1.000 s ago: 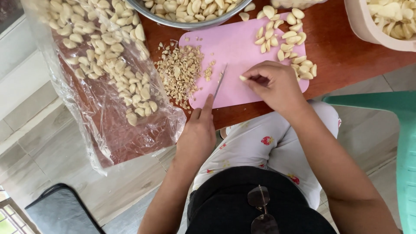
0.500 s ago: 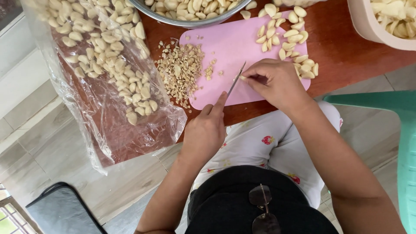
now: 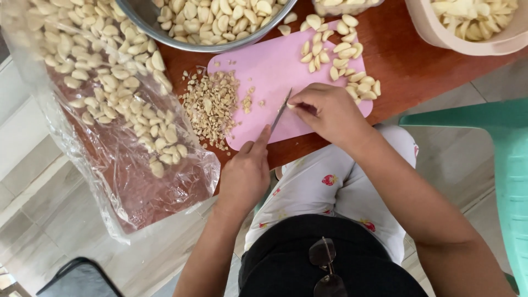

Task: A person is cleaning and trimming peeled garlic cloves using a small knife on a pink cutting board.

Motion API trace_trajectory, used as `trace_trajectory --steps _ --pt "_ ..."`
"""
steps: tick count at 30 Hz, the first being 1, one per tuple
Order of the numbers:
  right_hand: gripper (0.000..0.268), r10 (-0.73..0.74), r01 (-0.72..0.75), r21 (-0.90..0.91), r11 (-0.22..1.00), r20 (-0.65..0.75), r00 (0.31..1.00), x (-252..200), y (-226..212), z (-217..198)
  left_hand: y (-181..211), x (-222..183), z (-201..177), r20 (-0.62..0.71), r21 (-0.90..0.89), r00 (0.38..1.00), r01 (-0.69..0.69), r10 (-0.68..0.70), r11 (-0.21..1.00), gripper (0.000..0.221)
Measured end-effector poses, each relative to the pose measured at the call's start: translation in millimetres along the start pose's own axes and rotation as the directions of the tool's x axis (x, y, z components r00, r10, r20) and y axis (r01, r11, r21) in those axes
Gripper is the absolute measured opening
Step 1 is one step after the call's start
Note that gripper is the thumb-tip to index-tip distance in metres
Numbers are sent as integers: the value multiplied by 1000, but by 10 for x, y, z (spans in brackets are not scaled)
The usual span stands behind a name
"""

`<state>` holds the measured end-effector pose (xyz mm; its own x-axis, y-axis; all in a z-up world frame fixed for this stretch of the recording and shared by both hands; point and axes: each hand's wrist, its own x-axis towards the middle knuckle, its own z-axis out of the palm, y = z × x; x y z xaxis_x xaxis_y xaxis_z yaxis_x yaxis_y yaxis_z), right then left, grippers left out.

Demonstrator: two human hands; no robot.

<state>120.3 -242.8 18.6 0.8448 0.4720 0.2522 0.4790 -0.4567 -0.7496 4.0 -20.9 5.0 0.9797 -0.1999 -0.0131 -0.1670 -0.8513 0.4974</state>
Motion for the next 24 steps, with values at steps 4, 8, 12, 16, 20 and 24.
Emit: trace_trajectory --steps 4,8,12,16,20,24 --pt "13 -68 55 -358 932 -24 997 -172 28 -119 -176 -2 77 -19 -67 998 57 -59 996 55" --pt "12 -128 42 -687 726 -74 989 -355 120 -332 -241 -55 -7 -33 -142 988 142 -148 980 54" --pt "9 -149 53 -645 763 -96 984 -255 391 -592 -123 -91 -140 2 -226 980 192 -197 955 55" --pt "29 33 -101 -625 774 -119 992 25 618 -763 -15 -84 -216 35 -345 978 207 -208 915 55" --pt "27 91 -119 -637 761 -77 993 186 769 -810 21 -78 -205 -46 -329 991 105 -127 939 52" --pt "25 88 -114 -625 772 -72 994 206 723 -853 24 -76 -199 -45 -323 991 101 -122 941 53"
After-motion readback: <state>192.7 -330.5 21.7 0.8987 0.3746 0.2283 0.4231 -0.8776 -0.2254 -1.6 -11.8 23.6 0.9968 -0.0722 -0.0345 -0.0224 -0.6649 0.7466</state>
